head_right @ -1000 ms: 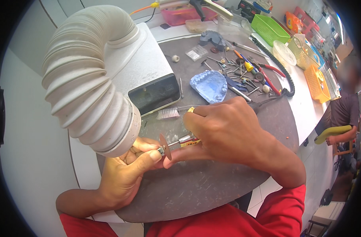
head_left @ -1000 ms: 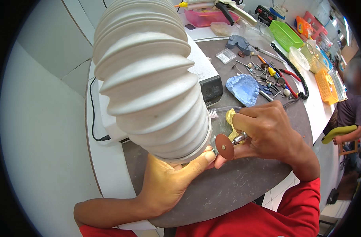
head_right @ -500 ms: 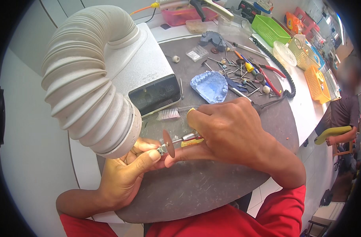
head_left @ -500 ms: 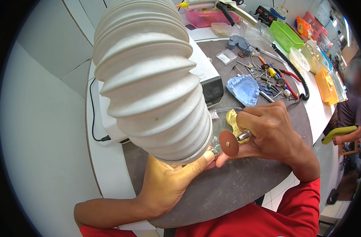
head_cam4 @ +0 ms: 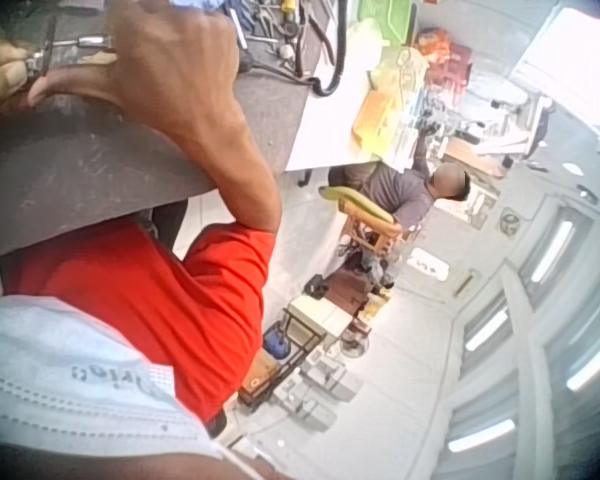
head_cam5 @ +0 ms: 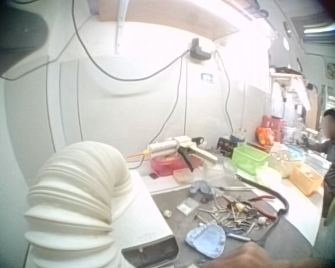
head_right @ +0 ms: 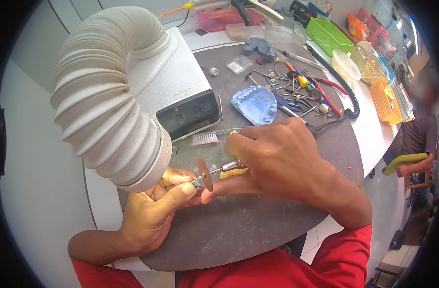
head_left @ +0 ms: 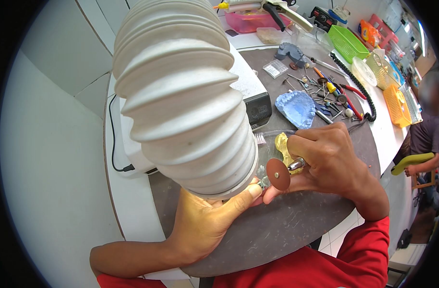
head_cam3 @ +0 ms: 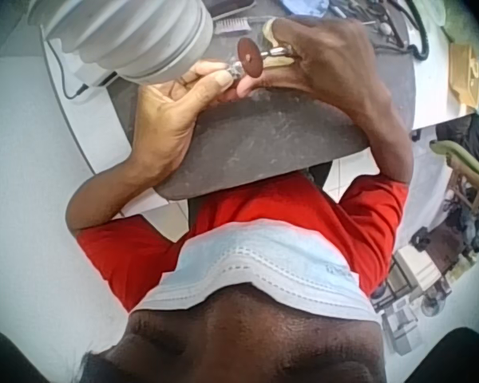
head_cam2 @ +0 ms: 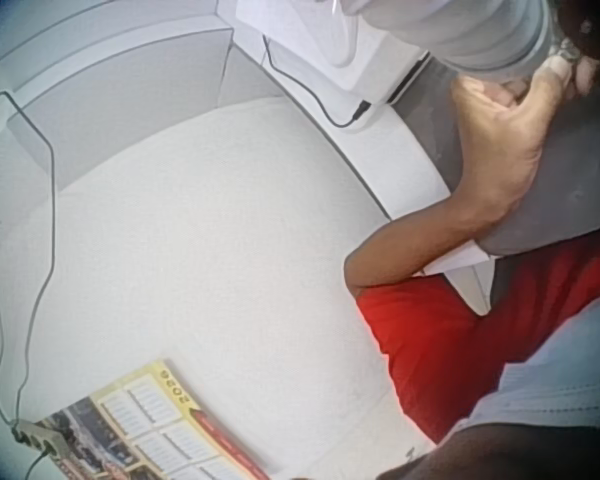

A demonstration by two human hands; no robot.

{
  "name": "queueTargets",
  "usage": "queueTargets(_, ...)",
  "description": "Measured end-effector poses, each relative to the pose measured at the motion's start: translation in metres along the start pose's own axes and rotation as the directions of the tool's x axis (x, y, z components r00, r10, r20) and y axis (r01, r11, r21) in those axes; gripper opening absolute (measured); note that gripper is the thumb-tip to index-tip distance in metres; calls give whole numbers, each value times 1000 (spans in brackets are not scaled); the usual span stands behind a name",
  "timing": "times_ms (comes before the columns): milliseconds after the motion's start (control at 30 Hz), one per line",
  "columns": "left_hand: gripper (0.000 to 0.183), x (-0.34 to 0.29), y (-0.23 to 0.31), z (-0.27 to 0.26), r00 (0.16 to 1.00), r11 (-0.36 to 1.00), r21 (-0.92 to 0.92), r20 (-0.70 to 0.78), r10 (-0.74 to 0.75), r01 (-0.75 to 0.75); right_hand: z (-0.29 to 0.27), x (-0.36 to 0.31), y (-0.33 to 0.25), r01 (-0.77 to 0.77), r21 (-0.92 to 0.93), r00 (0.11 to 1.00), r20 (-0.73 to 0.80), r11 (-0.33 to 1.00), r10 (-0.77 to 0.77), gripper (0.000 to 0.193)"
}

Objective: The person uses a rotary tool with a cutting disc to grind and shape a small metal component attached to a yellow dental cast. The person holds the cast in their left hand and operates the tool with their right hand, working on the metal piece under a fume extraction hood.

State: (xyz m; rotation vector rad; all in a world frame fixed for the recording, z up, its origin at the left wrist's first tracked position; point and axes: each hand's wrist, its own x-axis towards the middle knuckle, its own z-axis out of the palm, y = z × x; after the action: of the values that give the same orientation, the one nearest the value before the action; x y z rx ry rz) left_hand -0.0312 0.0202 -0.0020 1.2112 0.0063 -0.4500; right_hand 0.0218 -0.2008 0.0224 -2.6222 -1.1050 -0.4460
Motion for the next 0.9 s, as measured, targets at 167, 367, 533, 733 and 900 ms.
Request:
queueTargets(167,12,0,1,-1,1000,1000,12,6,-14,14,-1,0,-1,-2,10,1000,24,1000,2,66)
queueTargets(367,12,0,2,0,1000,1000,7,4,-18,18,-1,1,-1,-4,7,1000,31,1000,4,66)
queueTargets(533,12,-1,2,0,1000,1000,8,-1,-22,22,0,0,-1,1,21,1000,28,1000,-2,66)
queueTargets(733,12,0,1,0,1000,1000,-7,-4,-14,14,-1,1,-1,-2,12,999,47,1000,2,67)
queueTargets(900,12,0,2,0,1000,1000,13,-3,-7,7,0,1,0,4,17,1000,22,1000,-5,67)
